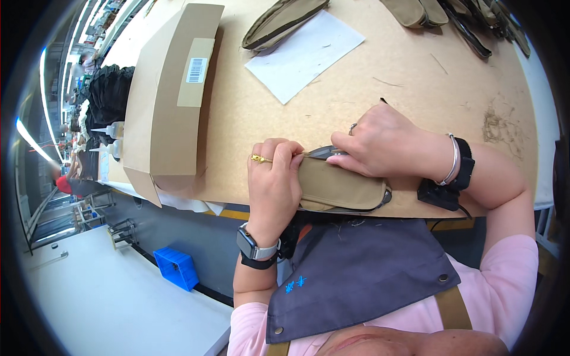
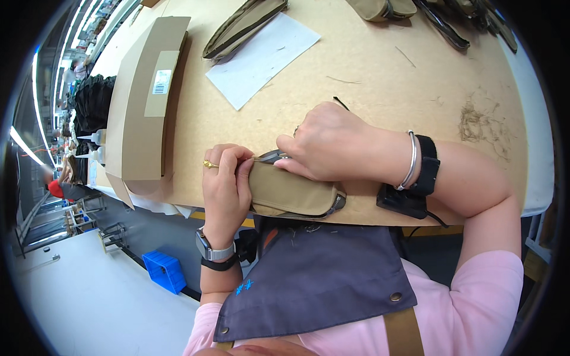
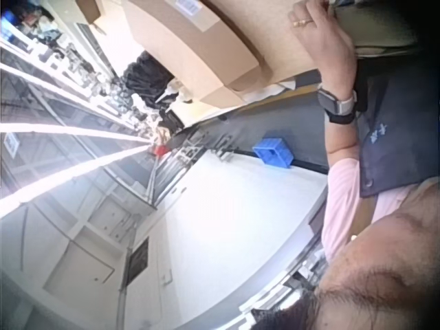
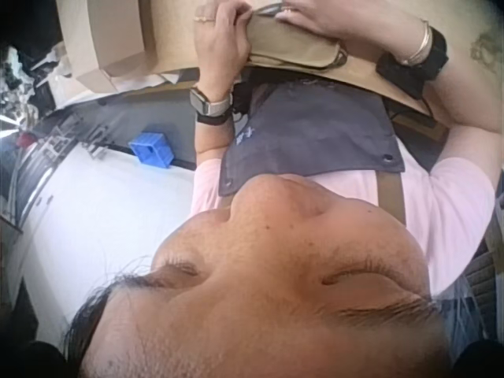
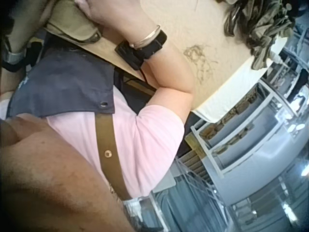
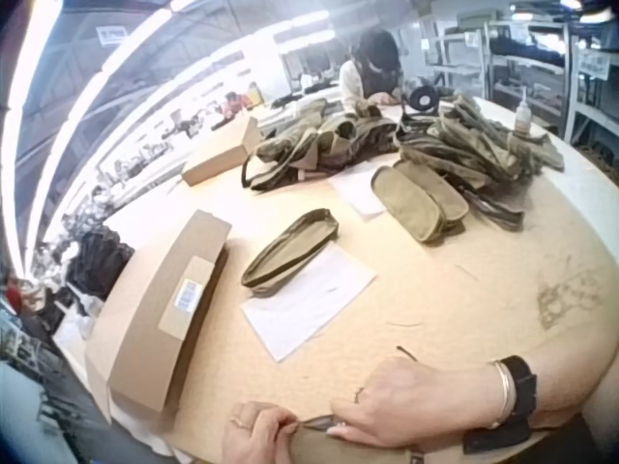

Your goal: Trimming loose threads and inspecting small canvas/leather pouches in a workshop.

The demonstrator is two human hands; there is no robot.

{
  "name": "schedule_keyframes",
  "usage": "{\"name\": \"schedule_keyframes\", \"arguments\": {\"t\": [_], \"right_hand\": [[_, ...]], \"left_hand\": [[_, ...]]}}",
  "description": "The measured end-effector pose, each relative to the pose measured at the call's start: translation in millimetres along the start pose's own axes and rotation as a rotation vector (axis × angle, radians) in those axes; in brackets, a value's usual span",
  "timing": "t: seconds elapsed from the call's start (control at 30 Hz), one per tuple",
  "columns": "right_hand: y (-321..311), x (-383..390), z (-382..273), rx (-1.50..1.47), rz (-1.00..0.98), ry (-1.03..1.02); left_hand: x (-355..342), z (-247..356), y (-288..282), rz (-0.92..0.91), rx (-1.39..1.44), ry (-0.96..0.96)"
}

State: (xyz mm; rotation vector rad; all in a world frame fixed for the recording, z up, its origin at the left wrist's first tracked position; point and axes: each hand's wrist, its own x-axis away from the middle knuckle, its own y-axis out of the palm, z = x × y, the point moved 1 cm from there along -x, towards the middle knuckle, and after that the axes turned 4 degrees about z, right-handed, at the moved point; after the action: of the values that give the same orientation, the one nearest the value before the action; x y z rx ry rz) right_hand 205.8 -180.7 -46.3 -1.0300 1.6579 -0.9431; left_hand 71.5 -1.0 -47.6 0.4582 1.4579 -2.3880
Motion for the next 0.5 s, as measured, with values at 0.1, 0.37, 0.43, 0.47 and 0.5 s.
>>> {"name": "schedule_keyframes", "arguments": {"t": [0.1, 0.37, 0.43, 0.47, 0.5], "right_hand": [[-2.1, 2.6, -1.0, -0.011, -0.006, 0.001], [-2.6, 3.6, -2.0, -0.063, 0.018, 0.018], [-2.6, 3.5, -2.3, -0.067, 0.016, 0.018], [-2.6, 3.5, -2.3, -0.068, 0.017, 0.020], [-2.6, 3.5, -2.5, -0.069, 0.020, 0.015]], "left_hand": [[0.3, -0.3, 0.9, -0.007, -0.002, 0.015], [-2.9, 2.8, 1.7, -0.038, -0.017, 0.005], [-3.1, 2.9, 1.9, -0.038, -0.012, 0.006], [-3.1, 3.2, 1.9, -0.038, -0.020, 0.007], [-3.1, 3.6, 2.0, -0.037, -0.028, 0.007]]}}
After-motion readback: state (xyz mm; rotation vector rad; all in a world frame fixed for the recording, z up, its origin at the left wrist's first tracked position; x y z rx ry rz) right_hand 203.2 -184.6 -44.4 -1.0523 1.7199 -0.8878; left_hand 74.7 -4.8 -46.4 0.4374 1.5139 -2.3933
